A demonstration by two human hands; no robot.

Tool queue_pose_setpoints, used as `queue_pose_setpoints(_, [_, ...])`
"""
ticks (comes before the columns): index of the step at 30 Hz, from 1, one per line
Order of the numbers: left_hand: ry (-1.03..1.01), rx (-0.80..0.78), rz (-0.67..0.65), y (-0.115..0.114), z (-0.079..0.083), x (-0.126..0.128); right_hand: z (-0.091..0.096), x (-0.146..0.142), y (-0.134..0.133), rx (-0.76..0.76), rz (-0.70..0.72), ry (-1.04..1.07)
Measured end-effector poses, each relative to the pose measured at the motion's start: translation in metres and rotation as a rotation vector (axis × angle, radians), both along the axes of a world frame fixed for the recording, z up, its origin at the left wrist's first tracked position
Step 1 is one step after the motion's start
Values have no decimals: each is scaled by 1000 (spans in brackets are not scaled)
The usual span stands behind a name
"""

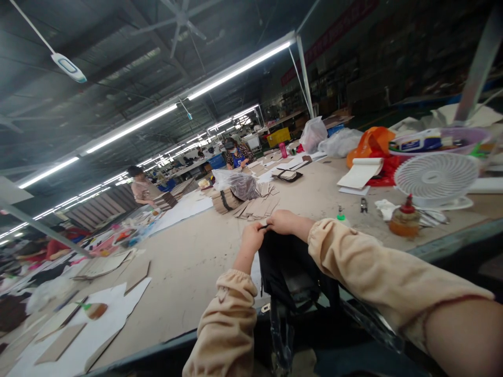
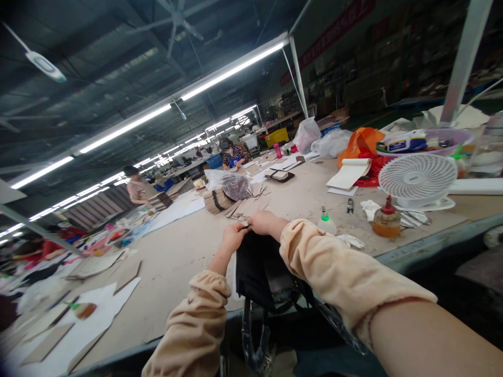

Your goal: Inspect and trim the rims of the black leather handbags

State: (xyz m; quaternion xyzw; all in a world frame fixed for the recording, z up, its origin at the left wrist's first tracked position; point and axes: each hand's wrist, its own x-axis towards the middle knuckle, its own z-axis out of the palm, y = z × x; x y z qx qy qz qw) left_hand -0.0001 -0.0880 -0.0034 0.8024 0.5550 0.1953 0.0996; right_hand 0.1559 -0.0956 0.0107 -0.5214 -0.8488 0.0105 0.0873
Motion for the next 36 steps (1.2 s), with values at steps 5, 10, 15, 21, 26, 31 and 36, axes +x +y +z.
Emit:
queue_pose_setpoints(5, [-52, -83, -28, 4, -6, -8, -3, 0, 0, 28, 12, -23])
queue_pose_setpoints(10, [17, -104, -24, 1, -2, -8, -4, 3, 1, 72, 44, -39])
queue_pose_setpoints(15, [42, -100, -49, -1, 0, -6, -6, 3, 1, 72, 38, -21])
queue_pose_setpoints(21, [25, 31, -104, 2, -2, -1, -6, 6, 0, 70, 31, -6])
queue_pose_setpoints(26, [171, 48, -63, 2, 4, 4, -5, 18, 1, 12, 49, -4])
queue_pose_setpoints(31, [183, 60, -79, 2, 5, 3, -7, 29, 0, -33, 59, 21])
queue_pose_setpoints(36, [220, 63, -77, 1, 5, 2, -5, 23, -4, 8, 21, -9])
